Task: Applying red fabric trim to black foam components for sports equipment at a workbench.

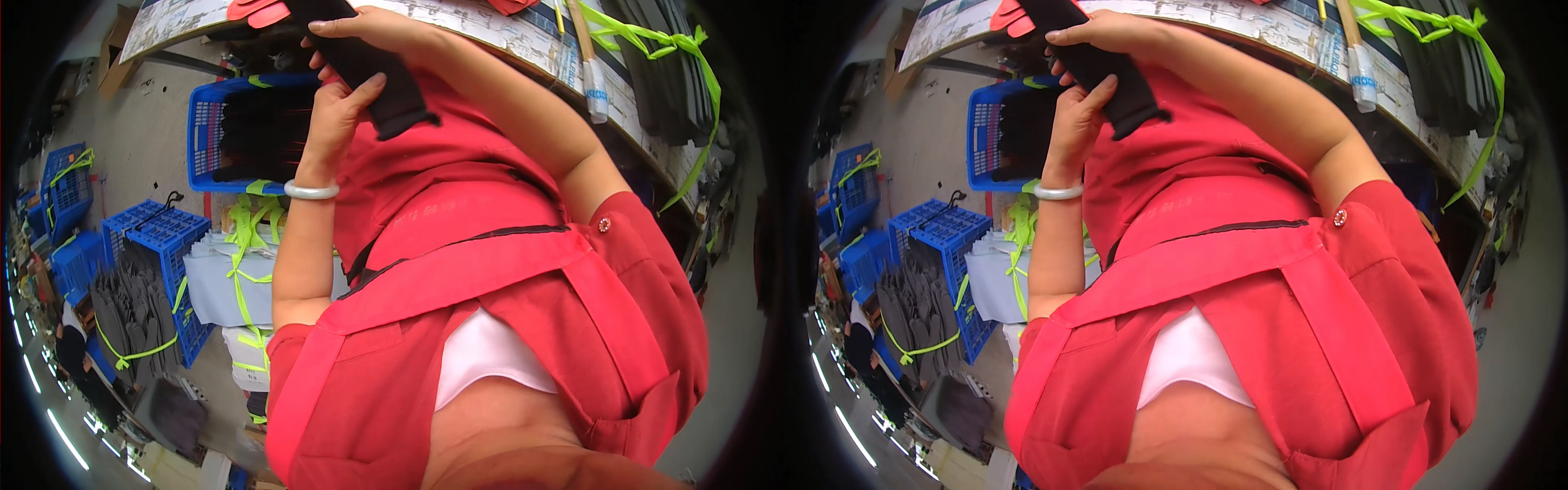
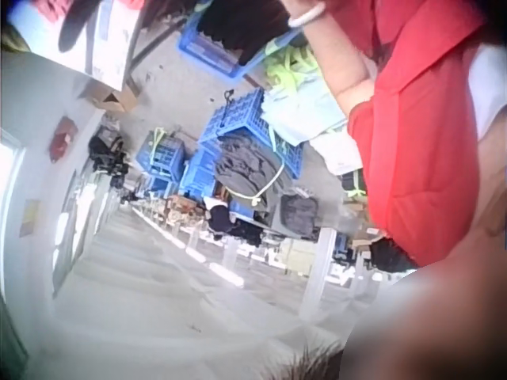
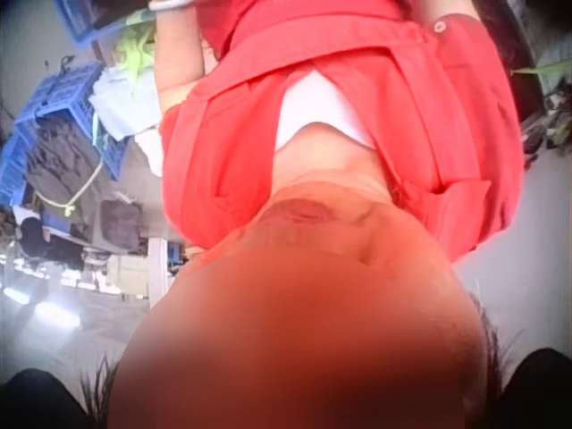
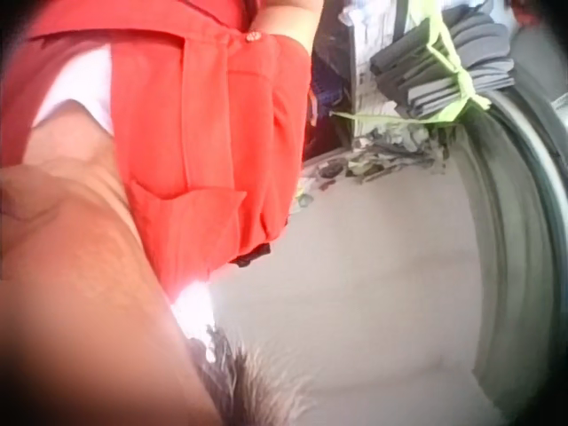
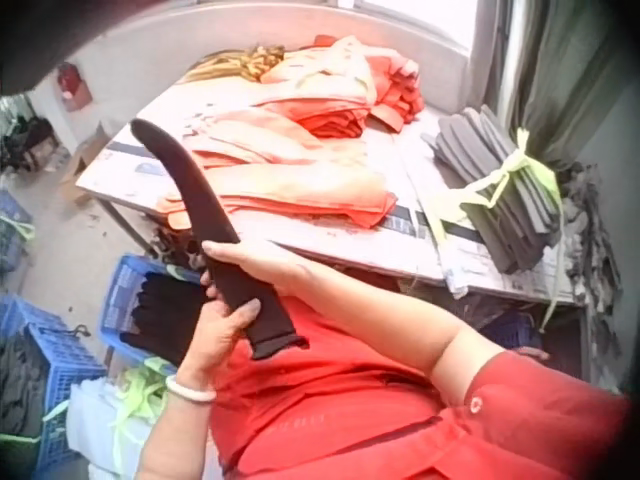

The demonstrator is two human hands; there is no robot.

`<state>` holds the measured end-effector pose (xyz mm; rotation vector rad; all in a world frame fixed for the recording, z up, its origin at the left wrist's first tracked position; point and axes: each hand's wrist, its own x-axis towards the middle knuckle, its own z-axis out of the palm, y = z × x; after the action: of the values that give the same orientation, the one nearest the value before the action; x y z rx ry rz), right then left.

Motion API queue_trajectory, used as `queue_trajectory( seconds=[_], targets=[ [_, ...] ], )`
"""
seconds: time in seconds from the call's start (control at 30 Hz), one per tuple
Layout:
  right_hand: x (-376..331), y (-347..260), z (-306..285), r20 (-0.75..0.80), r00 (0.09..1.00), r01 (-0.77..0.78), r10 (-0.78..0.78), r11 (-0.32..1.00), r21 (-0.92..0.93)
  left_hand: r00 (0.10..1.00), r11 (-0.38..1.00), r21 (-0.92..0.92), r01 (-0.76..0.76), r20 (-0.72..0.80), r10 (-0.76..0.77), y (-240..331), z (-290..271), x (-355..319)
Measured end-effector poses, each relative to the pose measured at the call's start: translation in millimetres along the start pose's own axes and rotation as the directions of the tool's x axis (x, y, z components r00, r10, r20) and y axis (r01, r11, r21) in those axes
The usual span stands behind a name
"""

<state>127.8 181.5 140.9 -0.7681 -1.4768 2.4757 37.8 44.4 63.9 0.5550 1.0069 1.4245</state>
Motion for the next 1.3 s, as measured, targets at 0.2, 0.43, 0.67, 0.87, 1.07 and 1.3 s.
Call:
queue_trajectory(
  seconds=[0.2,0.43,0.67,0.87,1.07,1.3],
  targets=[
    [-18.1,44.7,-41.4,0.121,0.979,0.192,-0.162,0.932,-0.307,0.97,0.956,-0.26,-0.134,-0.232,0.073,19.3,-19.4,-6.2],
    [-27.9,91.7,-9.4,-0.019,1.0,0.016,-0.015,0.999,0.039,0.96,0.963,-0.224,-0.147,-0.269,0.084,-8.4,-10.6,-3.9],
    [-26.7,97.6,-3.6,-0.036,0.987,-0.151,0.157,0.979,0.138,0.953,0.969,-0.175,-0.177,-0.277,0.124,-10.6,-11.2,-8.6],
    [-37.9,126.5,-6.5,-0.157,0.979,0.004,-0.127,0.79,-0.613,0.942,0.954,-0.204,-0.22,-0.298,0.153,-19.3,-14.3,-18.3],
    [-49.0,110.8,-51.3,-0.321,0.943,-0.097,-0.084,0.855,-0.509,0.906,0.917,-0.279,-0.284,-0.392,0.162,-0.1,-43.6,-22.0],
    [-31.5,70.7,-12.8,-0.06,0.99,-0.143,0.129,0.891,-0.431,0.92,0.961,-0.16,-0.224,-0.36,0.154,-13.0,-33.2,-23.3]
  ],
)
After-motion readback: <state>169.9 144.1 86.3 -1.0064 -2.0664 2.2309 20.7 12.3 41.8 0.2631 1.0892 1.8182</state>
